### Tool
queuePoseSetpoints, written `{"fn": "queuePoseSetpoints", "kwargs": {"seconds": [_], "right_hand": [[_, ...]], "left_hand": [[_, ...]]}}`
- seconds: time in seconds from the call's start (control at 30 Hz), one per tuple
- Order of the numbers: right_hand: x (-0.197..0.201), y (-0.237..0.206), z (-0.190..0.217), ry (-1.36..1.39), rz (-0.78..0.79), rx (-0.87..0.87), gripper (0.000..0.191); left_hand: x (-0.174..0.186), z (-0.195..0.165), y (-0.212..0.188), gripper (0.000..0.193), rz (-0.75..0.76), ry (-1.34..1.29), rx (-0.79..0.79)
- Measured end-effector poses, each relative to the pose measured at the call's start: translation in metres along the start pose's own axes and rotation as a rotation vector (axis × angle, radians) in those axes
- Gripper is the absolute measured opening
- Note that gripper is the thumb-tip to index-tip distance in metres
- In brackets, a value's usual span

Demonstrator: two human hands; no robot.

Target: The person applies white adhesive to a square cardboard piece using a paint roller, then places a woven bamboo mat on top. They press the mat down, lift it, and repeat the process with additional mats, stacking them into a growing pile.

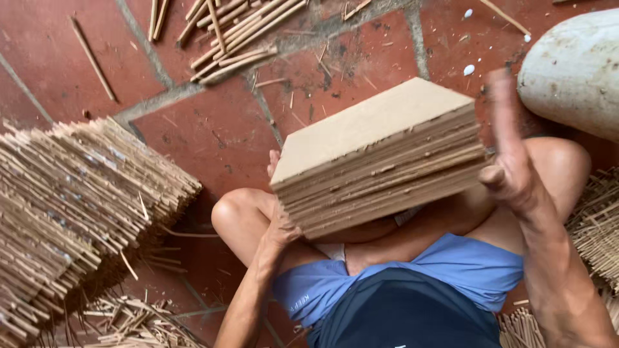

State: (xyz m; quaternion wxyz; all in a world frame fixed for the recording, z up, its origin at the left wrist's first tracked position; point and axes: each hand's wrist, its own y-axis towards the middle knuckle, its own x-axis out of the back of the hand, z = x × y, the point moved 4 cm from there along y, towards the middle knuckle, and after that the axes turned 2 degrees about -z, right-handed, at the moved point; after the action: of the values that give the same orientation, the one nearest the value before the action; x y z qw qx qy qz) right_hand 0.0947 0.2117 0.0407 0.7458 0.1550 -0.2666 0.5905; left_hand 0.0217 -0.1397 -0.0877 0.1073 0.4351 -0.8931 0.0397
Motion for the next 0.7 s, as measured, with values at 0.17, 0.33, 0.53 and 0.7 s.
{"fn": "queuePoseSetpoints", "kwargs": {"seconds": [0.17,0.33,0.53,0.7], "right_hand": [[-0.025,0.022,0.045,-0.694,0.083,0.4,0.13],[-0.045,0.016,0.03,-0.713,0.2,0.436,0.133],[-0.06,0.039,0.068,-0.679,0.285,0.402,0.128],[0.016,0.022,-0.017,0.369,0.022,0.011,0.117]], "left_hand": [[-0.001,0.0,0.004,0.125,-0.019,0.077,-0.076],[-0.005,0.009,0.012,0.129,-0.038,0.114,-0.142],[-0.002,0.007,0.004,0.134,-0.048,0.146,-0.199],[-0.007,0.01,0.012,0.139,-0.065,0.179,-0.232]]}}
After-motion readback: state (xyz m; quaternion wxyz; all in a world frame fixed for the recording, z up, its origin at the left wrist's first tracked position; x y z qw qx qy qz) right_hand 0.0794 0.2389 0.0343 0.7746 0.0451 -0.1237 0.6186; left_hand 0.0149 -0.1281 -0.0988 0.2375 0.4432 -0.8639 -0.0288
